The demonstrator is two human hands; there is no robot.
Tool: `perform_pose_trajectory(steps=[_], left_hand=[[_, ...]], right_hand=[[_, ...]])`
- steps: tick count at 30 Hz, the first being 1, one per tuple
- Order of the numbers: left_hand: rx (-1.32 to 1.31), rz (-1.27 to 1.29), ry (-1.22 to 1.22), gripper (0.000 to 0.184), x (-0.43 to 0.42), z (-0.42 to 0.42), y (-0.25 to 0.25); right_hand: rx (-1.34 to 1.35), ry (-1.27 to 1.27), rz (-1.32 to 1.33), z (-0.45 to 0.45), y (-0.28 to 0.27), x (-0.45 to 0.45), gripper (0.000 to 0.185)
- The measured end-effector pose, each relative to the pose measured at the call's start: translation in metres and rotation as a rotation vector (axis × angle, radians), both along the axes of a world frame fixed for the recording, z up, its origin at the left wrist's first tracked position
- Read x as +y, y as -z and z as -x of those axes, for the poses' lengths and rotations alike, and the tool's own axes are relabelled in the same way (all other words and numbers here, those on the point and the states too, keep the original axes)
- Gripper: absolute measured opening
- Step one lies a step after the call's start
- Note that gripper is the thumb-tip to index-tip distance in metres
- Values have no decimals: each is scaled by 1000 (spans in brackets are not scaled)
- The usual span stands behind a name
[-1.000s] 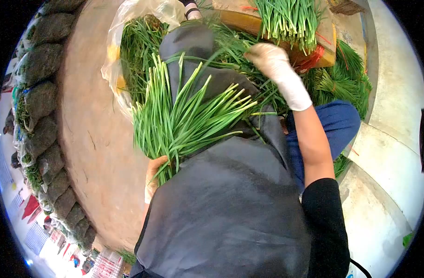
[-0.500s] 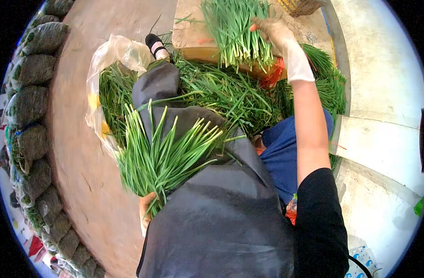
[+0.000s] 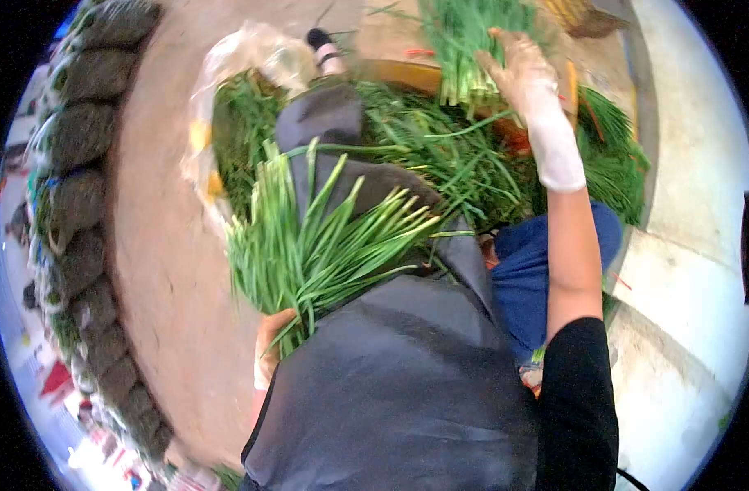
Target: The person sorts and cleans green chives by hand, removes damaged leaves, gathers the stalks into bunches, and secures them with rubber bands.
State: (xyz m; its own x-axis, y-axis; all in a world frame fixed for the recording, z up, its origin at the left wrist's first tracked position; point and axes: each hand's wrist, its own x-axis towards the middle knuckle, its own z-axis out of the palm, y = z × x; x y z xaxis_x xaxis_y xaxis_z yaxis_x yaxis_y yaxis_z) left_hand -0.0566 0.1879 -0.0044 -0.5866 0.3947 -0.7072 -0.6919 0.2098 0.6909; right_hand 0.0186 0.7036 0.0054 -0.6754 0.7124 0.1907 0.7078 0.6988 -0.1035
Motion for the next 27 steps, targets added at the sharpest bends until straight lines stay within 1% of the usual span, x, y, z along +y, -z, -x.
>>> perform_pose_trajectory(steps=[1, 2, 3, 4, 5, 6, 7, 9, 10, 11, 12, 13, 14, 15, 16, 17, 18, 19, 20, 21, 22, 23, 24, 25, 26, 27], left_hand=[[-172, 0, -55, 47, 5, 10, 6], [-210, 5, -22, 47, 0, 15, 9], [-251, 4, 19, 47, -3, 18, 11], [-196, -49, -4, 49, 2, 16, 9], [-193, -46, -11, 49, 6, 16, 6], [-211, -52, -26, 50, 9, 16, 3], [-229, -57, -41, 51, 10, 17, 1], [-198, -58, -23, 54, 1, 22, 5], [-143, -46, 18, 54, -4, 23, 8], [-90, -36, 59, 54, -11, 24, 15], [-80, 4, 160, 53, -31, 32, 32], [-81, 6, 155, 53, -33, 35, 30], [-55, 27, 213, 52, -32, 38, 27], [-26, 49, 272, 50, -30, 41, 23], [27, 74, 303, 47, -24, 42, 14], [27, 77, 305, 47, -20, 45, 8], [91, 115, 354, 45, -17, 47, 2], [154, 157, 402, 43, -15, 48, -5], [231, 182, 497, 39, -9, 51, -18], [241, 190, 501, 39, -8, 53, -26], [356, 220, 603, 37, -7, 56, -33], [472, 252, 705, 34, -6, 60, -43], [533, 247, 715, 32, 0, 58, -56], [550, 257, 714, 32, 0, 62, -68], [813, 266, 912, 36, 0, 68, -77], [1077, 273, 1107, 40, 1, 72, -85]], right_hand=[[248, -250, 190, 9, 1, -33, 59], [285, -494, 514, 23, -2, -63, 63], [361, -542, 806, 33, -3, -100, 69], [272, -612, 844, 44, 9, -117, 76], [238, -635, 850, 56, 22, -132, 80], [167, -663, 866, 69, 38, -142, 82], [52, -598, 863, 76, 31, -150, 67], [153, -604, 890, 79, 32, -143, 42], [379, -557, 921, 73, 33, -133, 28], [500, -545, 934, 63, 35, -113, 27], [611, -443, 1036, 49, 30, -96, 29], [298, -322, 906, 37, 36, -83, 30], [-89, -251, 725, 26, 41, -71, 33], [-451, -236, 577, 15, 47, -59, 35], [-310, -330, 368, 8, 50, -73, 40], [-168, -414, 162, 3, 43, -92, 44], [-22, -463, 484, 10, 33, -104, 50], [156, -560, 613, 22, 29, -121, 58], [298, -552, 1080, 35, 6, -139, 65], [378, -569, 1270, 49, 6, -153, 67], [419, -637, 1049, 62, 23, -165, 62], [458, -695, 826, 72, 26, -173, 58], [474, -698, 825, 72, 26, -169, 58], [329, -663, 1182, 71, 9, -162, 54], [158, -616, 1531, 67, 1, -156, 51], [328, -639, 1551, 59, 11, -147, 47]])
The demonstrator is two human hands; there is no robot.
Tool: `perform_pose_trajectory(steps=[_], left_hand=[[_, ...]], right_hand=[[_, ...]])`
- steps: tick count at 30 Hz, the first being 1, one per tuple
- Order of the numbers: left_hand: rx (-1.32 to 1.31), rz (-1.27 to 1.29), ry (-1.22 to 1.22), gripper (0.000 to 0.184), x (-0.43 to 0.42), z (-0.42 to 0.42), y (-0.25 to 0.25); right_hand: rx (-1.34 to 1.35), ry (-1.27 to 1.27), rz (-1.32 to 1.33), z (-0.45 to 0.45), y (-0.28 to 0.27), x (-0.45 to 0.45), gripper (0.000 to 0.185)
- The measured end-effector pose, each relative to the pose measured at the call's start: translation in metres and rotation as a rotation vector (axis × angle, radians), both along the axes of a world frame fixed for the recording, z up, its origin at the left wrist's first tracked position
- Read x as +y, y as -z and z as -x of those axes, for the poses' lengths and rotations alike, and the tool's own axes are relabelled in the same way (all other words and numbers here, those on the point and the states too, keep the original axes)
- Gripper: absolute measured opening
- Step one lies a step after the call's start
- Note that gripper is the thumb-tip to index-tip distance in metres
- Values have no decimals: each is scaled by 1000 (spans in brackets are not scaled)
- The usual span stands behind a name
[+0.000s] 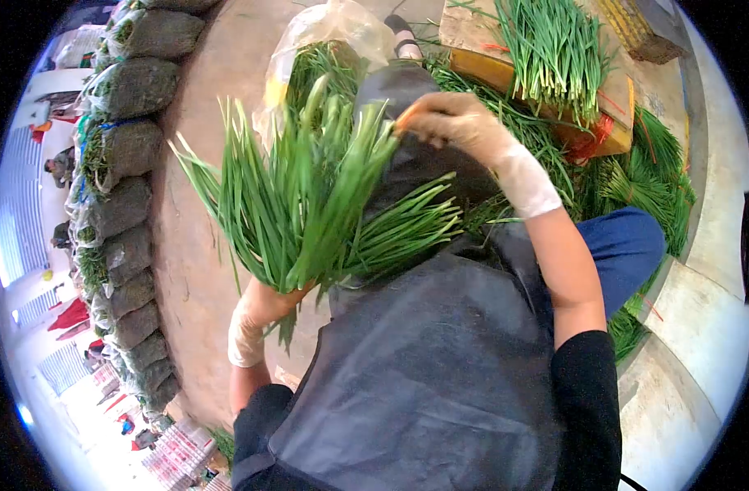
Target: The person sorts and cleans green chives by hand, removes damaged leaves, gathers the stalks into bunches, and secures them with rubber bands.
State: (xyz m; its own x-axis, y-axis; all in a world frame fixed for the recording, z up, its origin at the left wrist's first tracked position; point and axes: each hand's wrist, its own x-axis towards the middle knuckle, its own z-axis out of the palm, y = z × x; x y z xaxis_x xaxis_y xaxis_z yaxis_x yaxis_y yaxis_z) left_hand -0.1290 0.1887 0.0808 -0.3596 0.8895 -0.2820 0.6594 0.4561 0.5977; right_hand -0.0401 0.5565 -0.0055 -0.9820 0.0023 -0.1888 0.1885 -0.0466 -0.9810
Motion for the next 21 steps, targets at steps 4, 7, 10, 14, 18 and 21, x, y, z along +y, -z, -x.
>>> perform_pose_trajectory(steps=[4, 7, 10, 14, 18, 21], left_hand=[[196, 11, 235, 41, 21, 16, -30], [334, -59, 285, 42, 72, 7, -70], [468, 155, 415, 55, 94, 19, -75], [640, 71, 440, 73, 115, 3, -61], [817, 85, 487, 74, 97, -4, -25], [845, 100, 435, 70, 73, -4, -3]], right_hand=[[148, 345, 213, -10, 26, -2, 66], [144, 42, 269, -51, -22, 6, 53], [239, 233, 479, -81, -29, 20, 36], [134, 237, 131, -113, -22, 21, 25], [77, 291, 160, -142, 15, 24, 20], [-237, 436, -215, -154, 62, 36, 23]])
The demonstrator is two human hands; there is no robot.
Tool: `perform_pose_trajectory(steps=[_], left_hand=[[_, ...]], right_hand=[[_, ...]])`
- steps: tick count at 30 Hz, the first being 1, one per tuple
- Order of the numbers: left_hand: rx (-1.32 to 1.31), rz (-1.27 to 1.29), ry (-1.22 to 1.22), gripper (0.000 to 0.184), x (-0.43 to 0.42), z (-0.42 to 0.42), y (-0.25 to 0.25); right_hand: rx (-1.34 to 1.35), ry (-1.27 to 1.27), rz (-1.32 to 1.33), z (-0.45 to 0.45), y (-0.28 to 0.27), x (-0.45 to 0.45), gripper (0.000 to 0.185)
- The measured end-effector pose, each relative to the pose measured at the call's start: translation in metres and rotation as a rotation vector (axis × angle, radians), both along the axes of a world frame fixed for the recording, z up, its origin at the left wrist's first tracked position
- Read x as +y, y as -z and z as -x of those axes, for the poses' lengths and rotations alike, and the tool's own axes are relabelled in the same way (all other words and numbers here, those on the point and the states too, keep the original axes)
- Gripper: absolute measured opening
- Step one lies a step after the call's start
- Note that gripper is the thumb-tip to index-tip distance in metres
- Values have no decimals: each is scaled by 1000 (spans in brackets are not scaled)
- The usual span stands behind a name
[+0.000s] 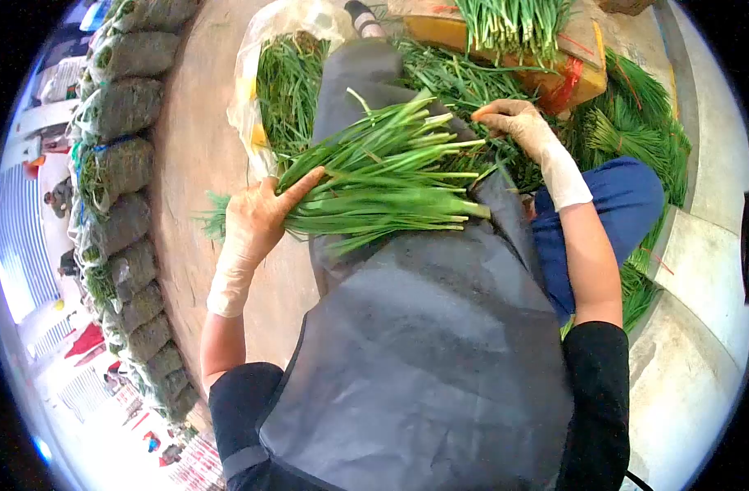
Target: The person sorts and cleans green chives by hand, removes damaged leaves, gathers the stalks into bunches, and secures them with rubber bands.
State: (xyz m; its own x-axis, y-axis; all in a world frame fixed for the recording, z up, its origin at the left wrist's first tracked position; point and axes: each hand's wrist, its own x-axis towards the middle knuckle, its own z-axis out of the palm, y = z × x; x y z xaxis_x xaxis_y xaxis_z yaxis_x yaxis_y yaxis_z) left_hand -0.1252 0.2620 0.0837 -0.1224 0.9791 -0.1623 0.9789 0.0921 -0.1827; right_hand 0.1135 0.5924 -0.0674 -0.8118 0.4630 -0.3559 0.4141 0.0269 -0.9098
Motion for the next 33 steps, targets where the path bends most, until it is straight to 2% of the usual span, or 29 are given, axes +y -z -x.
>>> perform_pose_trajectory(steps=[1, 3, 4, 5, 6, 7, 9, 10, 11, 13, 15, 16, 18, 19, 21, 22, 23, 24, 26, 27, 29, 31, 33], left_hand=[[4, 1, -44, 71, -8, 0, 5], [-34, -38, -71, 70, -16, -6, 14], [-22, -68, -71, 70, -20, -9, 20], [-12, -96, -70, 70, -23, -13, 23], [-28, -99, -81, 69, -23, -17, 25], [-35, -98, -82, 69, -23, -20, 27], [-3, -141, -68, 70, -21, -25, 32], [-5, -148, -66, 70, -22, -27, 35], [5, -166, -69, 70, -24, -28, 39], [19, -187, -84, 70, -26, -28, 41], [-8, -182, -158, 70, -34, -30, 43], [6, -205, -164, 71, -40, -27, 50], [-63, -239, -174, 72, -42, -25, 54], [-128, -277, -178, 73, -41, -24, 57], [-142, -253, -200, 74, -46, -21, 63], [-144, -226, -226, 74, -48, -20, 65], [-147, -228, -229, 74, -48, -19, 66], [-170, -255, -216, 75, -48, -19, 67], [-196, -281, -203, 76, -50, -17, 69], [-185, -267, -216, 76, -51, -18, 69], [-171, -255, -238, 76, -51, -18, 70], [-239, -242, -298, 75, -53, -20, 69], [-227, -225, -296, 75, -53, -21, 69]], right_hand=[[-156, 31, -182, 0, 3, 0, 22], [-32, 195, -899, -5, 11, -13, 19], [212, 251, -891, 5, -16, -26, 14], [308, 179, -782, 10, -55, -45, 10], [342, 96, -549, 16, -78, -64, 13], [341, -15, -661, 25, -86, -80, 18], [136, -251, -942, 46, -97, -115, 40], [120, -280, -1054, 57, -84, -130, 44], [258, -249, -1067, 67, -73, -142, 37], [328, -231, -540, 68, -68, -143, 28], [361, -105, 69, 58, -90, -126, 21], [438, -52, 260, 51, -99, -113, 21], [536, 107, 466, 31, -106, -85, 22], [649, 86, 237, 23, -95, -64, 22], [773, 269, 655, 10, -92, -31, 20], [876, 267, 761, 6, -90, -14, 20], [872, 265, 760, 0, -84, -2, 20], [814, 304, 595, -5, -77, 8, 20], [406, 380, -101, -1, -78, -2, 20], [259, 266, -375, 1, -55, -4, 19], [74, 253, -1470, 10, -89, -52, 17], [261, 82, -579, 12, -109, -99, 21], [-69, -254, -769, 25, -110, -138, 29]])
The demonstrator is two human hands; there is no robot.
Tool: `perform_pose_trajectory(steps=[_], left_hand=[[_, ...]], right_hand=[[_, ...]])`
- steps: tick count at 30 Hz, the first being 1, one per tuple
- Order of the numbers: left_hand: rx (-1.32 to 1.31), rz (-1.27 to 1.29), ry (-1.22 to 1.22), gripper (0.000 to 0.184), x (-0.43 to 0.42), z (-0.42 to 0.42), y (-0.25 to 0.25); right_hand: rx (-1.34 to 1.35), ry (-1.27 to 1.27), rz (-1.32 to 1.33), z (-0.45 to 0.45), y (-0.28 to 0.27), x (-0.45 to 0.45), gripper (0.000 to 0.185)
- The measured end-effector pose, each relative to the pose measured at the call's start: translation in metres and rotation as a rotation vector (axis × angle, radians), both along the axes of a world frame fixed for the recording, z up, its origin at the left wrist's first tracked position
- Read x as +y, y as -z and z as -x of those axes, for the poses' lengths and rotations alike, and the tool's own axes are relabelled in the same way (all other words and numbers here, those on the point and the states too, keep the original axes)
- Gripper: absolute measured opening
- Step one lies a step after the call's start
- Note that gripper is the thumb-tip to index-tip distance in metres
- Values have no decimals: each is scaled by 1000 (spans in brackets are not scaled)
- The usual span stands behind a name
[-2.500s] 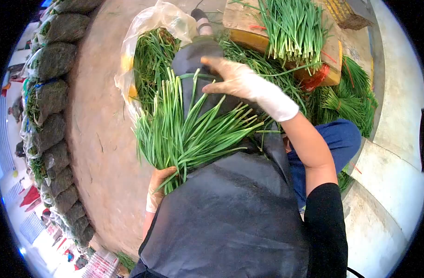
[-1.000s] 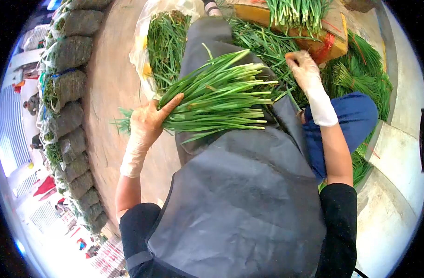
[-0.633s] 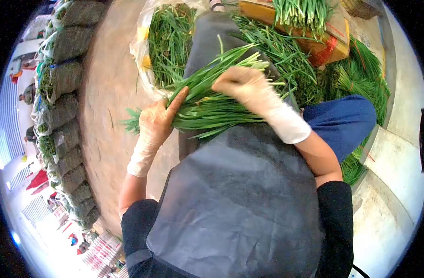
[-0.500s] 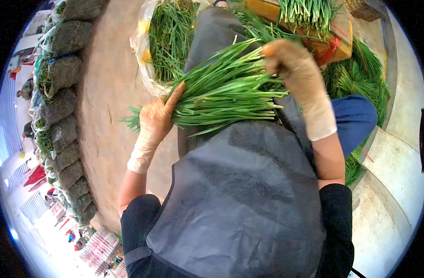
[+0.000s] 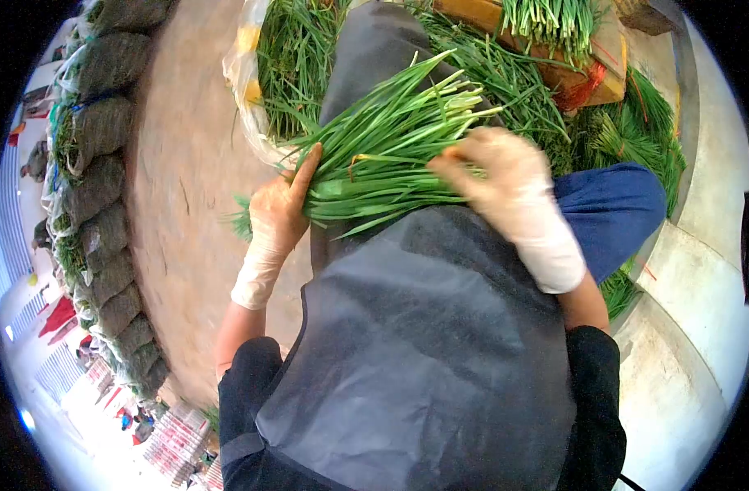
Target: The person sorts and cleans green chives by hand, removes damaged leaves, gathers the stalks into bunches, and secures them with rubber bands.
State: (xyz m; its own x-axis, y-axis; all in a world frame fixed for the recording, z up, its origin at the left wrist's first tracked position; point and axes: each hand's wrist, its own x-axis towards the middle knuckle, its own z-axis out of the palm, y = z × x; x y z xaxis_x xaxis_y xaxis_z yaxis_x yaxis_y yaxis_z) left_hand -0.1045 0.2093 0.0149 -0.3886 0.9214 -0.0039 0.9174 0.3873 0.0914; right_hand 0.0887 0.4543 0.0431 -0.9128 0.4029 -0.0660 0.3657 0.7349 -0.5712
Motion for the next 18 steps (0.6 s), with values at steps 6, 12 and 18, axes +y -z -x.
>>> perform_pose_trajectory(steps=[6, 12, 18], left_hand=[[3, -30, -73, 76, -10, -3, 10], [-65, -116, -81, 79, -22, -3, 20], [-52, -39, -101, 78, -26, -5, 21]], right_hand=[[177, 60, 846, 20, 30, 2, 23], [671, 206, 1466, -30, 30, 96, 19], [407, 85, -237, -2, 23, 69, 25]])
